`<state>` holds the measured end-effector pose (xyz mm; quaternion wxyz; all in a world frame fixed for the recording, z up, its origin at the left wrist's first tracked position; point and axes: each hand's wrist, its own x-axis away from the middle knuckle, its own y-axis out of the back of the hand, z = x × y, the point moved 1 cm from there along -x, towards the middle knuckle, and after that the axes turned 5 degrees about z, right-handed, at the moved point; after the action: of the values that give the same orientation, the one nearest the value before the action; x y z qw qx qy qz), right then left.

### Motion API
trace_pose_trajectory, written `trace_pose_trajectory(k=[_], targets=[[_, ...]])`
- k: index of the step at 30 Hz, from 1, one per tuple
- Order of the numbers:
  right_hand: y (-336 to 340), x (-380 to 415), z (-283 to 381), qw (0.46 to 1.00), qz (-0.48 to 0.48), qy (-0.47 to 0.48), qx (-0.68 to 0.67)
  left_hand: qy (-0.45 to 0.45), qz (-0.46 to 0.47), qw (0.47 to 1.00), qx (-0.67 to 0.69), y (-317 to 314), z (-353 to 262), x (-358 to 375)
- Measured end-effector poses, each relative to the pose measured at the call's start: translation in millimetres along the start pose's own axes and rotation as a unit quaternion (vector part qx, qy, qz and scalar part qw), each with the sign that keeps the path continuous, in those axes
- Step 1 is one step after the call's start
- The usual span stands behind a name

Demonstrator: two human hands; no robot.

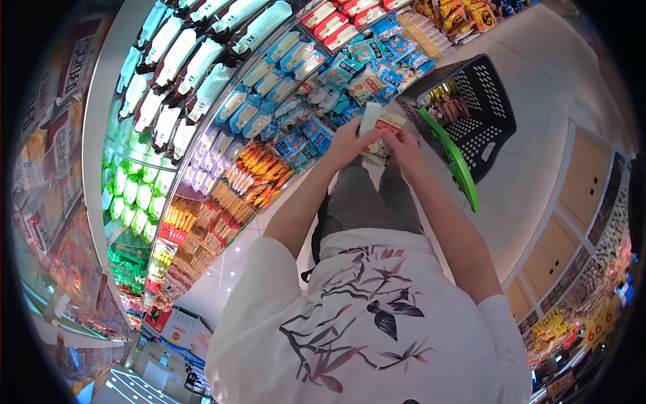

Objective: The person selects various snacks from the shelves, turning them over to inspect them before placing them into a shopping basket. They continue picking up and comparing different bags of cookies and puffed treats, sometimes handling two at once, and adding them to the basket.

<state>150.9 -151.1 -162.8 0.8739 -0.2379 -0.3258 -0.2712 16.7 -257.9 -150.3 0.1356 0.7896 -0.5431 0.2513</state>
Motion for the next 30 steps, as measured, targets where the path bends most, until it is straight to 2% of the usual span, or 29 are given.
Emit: trace_pose_trajectory(k=[4, 6, 8, 11, 14, 18, 21, 22, 23, 25, 26, 29, 30], targets=[[4, 4, -16, 0.994, -0.066, -0.02, -0.081, -0.04, 0.007, 0.985, -0.166, 13, 14, -37], [11, 6, -23, 0.991, -0.096, -0.017, -0.096, -0.053, -0.133, 0.972, -0.185, 36, 30, -78], [18, 18, -25, 0.988, -0.118, -0.017, -0.103, -0.118, -0.247, 0.89, -0.364, 61, 57, -118], [30, 36, -33, 0.985, -0.141, -0.041, -0.096, -0.043, -0.278, 0.858, -0.431, 79, 90, -170], [44, 52, -51, 0.978, -0.171, -0.042, -0.109, 0.053, -0.214, 0.843, -0.491, 89, 98, -196], [51, 63, -67, 0.969, -0.191, -0.052, -0.145, 0.131, -0.18, 0.82, -0.527, 89, 74, -199], [52, 65, -68, 0.972, -0.19, -0.051, -0.125, 0.131, -0.149, 0.856, -0.477, 99, 87, -206], [52, 65, -64, 0.975, -0.193, -0.058, -0.098, 0.103, -0.173, 0.851, -0.485, 99, 88, -201], [51, 63, -59, 0.976, -0.194, -0.063, -0.068, 0.084, -0.175, 0.877, -0.44, 98, 90, -194], [49, 56, -57, 0.982, -0.175, -0.025, -0.071, 0.045, -0.179, 0.92, -0.345, 97, 88, -175], [49, 53, -56, 0.984, -0.163, -0.006, -0.071, -0.011, -0.185, 0.951, -0.248, 97, 100, -167], [41, 53, -19, 0.987, -0.108, -0.035, -0.113, -0.063, -0.108, 0.992, -0.031, 70, 53, -114], [41, 52, -17, 0.987, -0.085, -0.029, -0.136, -0.028, -0.11, 0.993, 0.03, 54, 31, -91]])
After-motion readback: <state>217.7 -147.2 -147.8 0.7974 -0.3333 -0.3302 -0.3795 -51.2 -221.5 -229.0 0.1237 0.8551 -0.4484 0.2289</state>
